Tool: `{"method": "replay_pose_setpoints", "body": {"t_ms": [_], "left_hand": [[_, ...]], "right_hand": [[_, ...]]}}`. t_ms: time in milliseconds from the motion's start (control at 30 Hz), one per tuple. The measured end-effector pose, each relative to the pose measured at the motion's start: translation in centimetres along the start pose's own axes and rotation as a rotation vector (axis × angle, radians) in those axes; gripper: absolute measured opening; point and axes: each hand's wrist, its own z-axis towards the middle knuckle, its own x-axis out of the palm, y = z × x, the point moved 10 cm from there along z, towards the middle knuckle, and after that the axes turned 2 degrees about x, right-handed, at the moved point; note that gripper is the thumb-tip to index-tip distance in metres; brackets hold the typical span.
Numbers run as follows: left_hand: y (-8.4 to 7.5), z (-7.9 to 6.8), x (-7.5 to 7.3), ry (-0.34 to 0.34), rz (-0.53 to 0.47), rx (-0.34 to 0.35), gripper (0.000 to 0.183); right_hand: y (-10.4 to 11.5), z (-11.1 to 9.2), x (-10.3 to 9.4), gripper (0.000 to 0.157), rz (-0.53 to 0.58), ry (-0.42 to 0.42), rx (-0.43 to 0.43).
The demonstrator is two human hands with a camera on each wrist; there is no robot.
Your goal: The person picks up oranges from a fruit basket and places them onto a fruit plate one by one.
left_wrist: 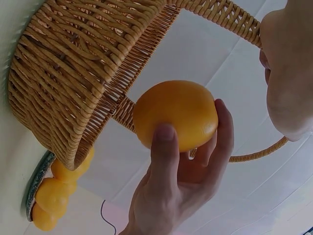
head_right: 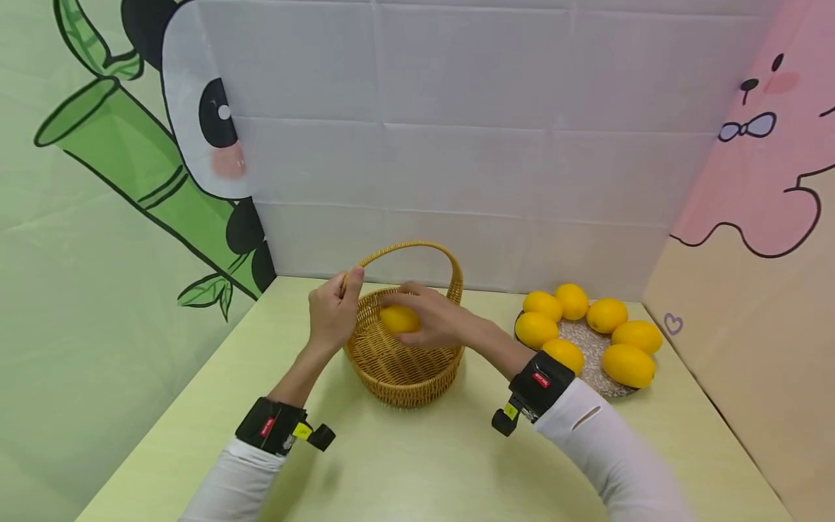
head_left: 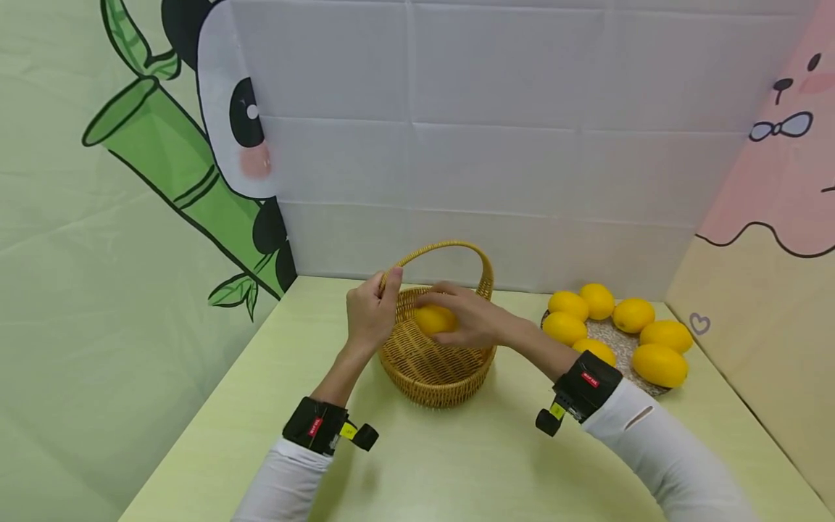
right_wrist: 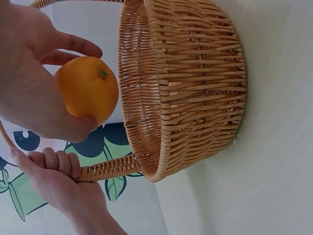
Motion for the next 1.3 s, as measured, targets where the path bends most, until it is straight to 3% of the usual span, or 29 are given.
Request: {"method": "replay_pose_setpoints", "body": {"t_ms": [500,1300], "left_hand": [[-0.3,0.2,0.7,-0.012,-0.015,0.031,0.054],[-0.3,0.3,1.5,-0.006,0.017,0.02,0.056]], "right_hand": [[-1.3,-7.0,-3.8,0.055,0.08,-0.104,0.032],[-9.5,-19.9,-10.0,0.062,-0.029,-0.183,0.336]]}}
